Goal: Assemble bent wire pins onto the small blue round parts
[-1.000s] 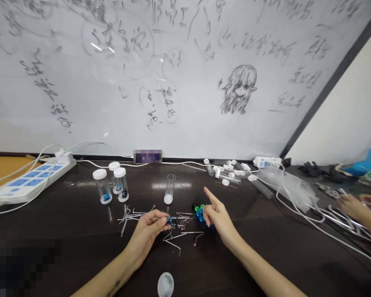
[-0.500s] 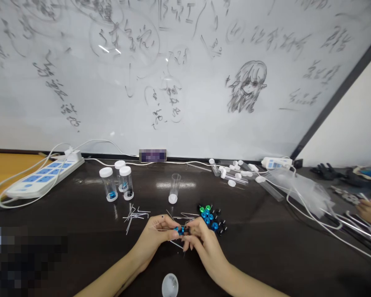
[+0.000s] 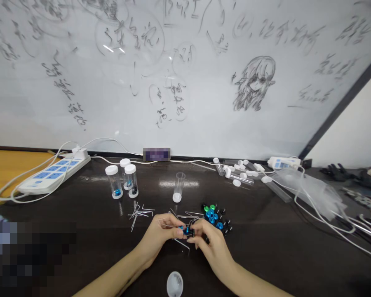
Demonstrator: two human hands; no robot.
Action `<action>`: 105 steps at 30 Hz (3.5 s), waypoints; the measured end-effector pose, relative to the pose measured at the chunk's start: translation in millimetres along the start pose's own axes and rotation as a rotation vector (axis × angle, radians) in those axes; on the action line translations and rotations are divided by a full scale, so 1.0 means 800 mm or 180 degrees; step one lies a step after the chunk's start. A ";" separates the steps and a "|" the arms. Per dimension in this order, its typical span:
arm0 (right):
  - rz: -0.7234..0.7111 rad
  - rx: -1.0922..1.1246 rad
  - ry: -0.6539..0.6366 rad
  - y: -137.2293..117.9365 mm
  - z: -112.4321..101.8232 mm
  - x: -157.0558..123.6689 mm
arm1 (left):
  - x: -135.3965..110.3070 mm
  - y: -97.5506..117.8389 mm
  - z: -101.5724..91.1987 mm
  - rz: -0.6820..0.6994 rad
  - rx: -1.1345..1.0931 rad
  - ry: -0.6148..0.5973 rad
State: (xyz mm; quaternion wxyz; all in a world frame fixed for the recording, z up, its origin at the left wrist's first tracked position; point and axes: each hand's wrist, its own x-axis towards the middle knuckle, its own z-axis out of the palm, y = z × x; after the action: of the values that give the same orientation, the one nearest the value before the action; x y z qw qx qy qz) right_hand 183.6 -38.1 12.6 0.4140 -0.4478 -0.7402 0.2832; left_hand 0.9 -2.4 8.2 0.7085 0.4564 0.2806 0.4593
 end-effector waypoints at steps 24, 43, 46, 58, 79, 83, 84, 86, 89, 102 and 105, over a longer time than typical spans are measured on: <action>0.0064 -0.0152 -0.0034 0.000 -0.001 -0.001 | 0.001 -0.002 -0.002 -0.0040 -0.0072 -0.0024; 0.0179 -0.0025 -0.0196 -0.003 -0.002 -0.004 | 0.000 0.001 0.001 -0.0068 -0.0080 -0.0062; 0.0183 -0.0108 -0.0358 -0.005 -0.003 -0.002 | 0.000 0.001 0.001 -0.0068 -0.0021 -0.0080; 0.0157 -0.0147 -0.0364 -0.002 -0.001 0.001 | 0.000 0.000 0.001 -0.0049 -0.0023 -0.0038; -0.0111 -0.0145 0.0233 0.005 -0.002 0.002 | 0.002 0.000 0.001 0.0029 -0.0002 -0.0014; 0.0108 -0.0169 0.0071 0.006 -0.003 0.002 | 0.001 0.000 0.002 -0.0024 -0.0063 -0.0034; 0.0171 -0.0153 -0.0042 0.005 -0.004 0.003 | 0.001 0.000 0.002 -0.0043 -0.0074 -0.0047; 0.0210 -0.0125 -0.0239 0.004 -0.004 0.003 | 0.001 0.000 0.002 -0.0064 -0.0078 -0.0084; 0.0098 -0.0202 -0.0115 0.003 -0.003 0.003 | 0.002 -0.001 0.001 -0.0017 -0.0064 -0.0074; 0.0050 -0.0239 -0.0182 0.004 -0.003 0.002 | 0.003 -0.001 0.001 -0.0023 -0.0070 -0.0120; -0.0204 -0.0292 0.0157 0.007 -0.001 0.000 | 0.005 -0.002 -0.001 0.0009 -0.0031 -0.0097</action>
State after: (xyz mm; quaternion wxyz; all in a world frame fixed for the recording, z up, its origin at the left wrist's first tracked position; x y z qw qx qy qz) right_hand 186.5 -35.6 8.9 0.4200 -0.4492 -0.7560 0.2244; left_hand 2.7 1.0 6.4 0.7143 0.4603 0.2669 0.4547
